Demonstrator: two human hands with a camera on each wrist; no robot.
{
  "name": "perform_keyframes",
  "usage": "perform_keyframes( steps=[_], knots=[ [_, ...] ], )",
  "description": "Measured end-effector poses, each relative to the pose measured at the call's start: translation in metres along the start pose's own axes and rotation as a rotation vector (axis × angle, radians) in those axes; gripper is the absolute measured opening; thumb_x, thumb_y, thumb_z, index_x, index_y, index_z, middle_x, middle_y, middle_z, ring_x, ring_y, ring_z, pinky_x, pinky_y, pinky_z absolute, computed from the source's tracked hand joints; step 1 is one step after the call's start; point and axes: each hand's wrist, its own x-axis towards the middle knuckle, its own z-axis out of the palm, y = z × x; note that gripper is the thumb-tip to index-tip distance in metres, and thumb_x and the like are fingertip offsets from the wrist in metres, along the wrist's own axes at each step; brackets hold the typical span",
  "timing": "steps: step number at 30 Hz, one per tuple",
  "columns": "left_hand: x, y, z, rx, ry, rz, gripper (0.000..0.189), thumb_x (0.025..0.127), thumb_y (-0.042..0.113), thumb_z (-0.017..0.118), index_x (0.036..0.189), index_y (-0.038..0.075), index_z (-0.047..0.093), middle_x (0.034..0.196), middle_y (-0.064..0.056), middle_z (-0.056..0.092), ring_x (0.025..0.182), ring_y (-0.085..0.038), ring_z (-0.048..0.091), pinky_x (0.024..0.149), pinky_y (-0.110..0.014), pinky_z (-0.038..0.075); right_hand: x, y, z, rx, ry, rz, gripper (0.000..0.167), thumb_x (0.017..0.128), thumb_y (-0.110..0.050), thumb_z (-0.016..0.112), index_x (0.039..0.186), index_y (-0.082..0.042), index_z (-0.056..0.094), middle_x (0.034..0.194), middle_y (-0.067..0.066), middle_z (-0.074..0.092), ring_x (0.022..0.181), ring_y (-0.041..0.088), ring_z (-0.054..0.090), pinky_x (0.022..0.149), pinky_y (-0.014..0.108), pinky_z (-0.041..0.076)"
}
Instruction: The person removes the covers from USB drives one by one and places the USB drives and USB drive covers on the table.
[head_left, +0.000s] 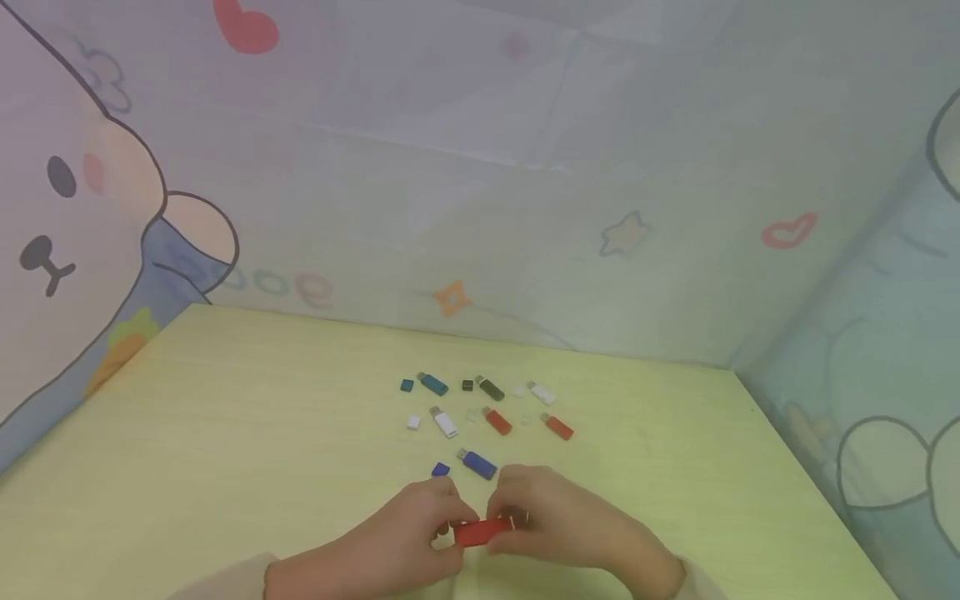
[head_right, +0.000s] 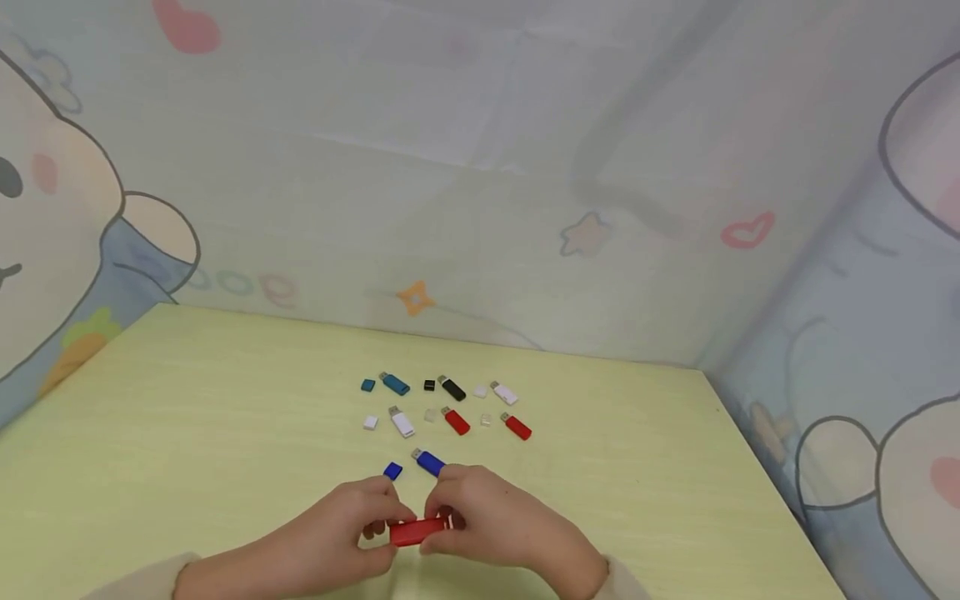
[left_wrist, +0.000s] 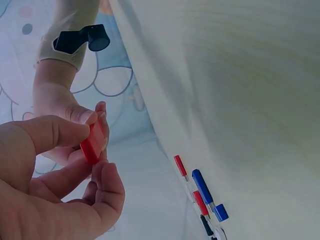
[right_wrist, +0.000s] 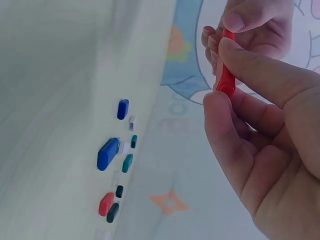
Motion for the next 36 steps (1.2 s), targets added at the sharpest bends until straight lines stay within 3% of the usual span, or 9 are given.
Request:
perform_keyframes(
  steps=[4, 14, 19, 26, 36],
  knots=[
    [0.002, -0.001, 0.001, 0.008, 0.043, 0.049, 0.023, 0.078, 0.001, 0.067, 0.098, 0.010, 0.075, 0.080, 0.008, 0.055, 0.073, -0.003, 0.047, 0.064, -0.019, 0.043, -0.002, 0.001, -0.001, -0.011, 0.035, -0.006, 0.009, 0.083, -0.024, 0.076, 0.085, -0.019, 0.069, 0.073, -0.014, 0.048, 0.065, -0.002, 0.046, 0.059, 0.014, 0.043],
    [0.003, -0.001, 0.004, -0.068, 0.088, 0.018, 0.020, 0.083, 0.018, 0.075, 0.102, 0.011, 0.073, 0.080, 0.010, 0.053, 0.073, -0.004, 0.048, 0.063, -0.019, 0.043, -0.006, 0.000, -0.002, 0.012, 0.062, 0.073, 0.010, 0.082, -0.025, 0.077, 0.087, -0.019, 0.069, 0.074, -0.015, 0.048, 0.065, -0.002, 0.047, 0.058, 0.016, 0.044],
    [0.004, 0.000, 0.006, -0.098, 0.140, 0.073, 0.017, 0.084, 0.017, 0.074, 0.100, 0.012, 0.075, 0.078, 0.012, 0.056, 0.072, -0.002, 0.048, 0.061, -0.019, 0.043, -0.010, 0.000, -0.002, 0.023, 0.097, 0.055, 0.013, 0.083, -0.029, 0.076, 0.086, -0.019, 0.068, 0.074, -0.015, 0.048, 0.065, -0.002, 0.046, 0.057, 0.016, 0.044],
    [0.005, 0.000, 0.009, -0.178, 0.153, 0.088, 0.016, 0.086, 0.016, 0.072, 0.101, 0.010, 0.075, 0.080, 0.010, 0.060, 0.072, -0.001, 0.050, 0.062, -0.019, 0.045, -0.014, 0.000, -0.003, 0.052, 0.106, 0.074, 0.013, 0.084, -0.030, 0.075, 0.087, -0.022, 0.067, 0.075, -0.015, 0.050, 0.065, 0.001, 0.049, 0.058, 0.017, 0.046],
    [0.007, 0.002, 0.011, -0.194, 0.180, 0.143, 0.018, 0.088, 0.018, 0.071, 0.103, 0.010, 0.076, 0.080, 0.009, 0.061, 0.071, 0.001, 0.050, 0.062, -0.018, 0.046, -0.016, -0.003, -0.003, 0.095, 0.146, 0.052, 0.021, 0.085, -0.041, 0.071, 0.097, -0.024, 0.070, 0.080, -0.017, 0.057, 0.067, -0.001, 0.050, 0.058, 0.019, 0.047]
  ],
)
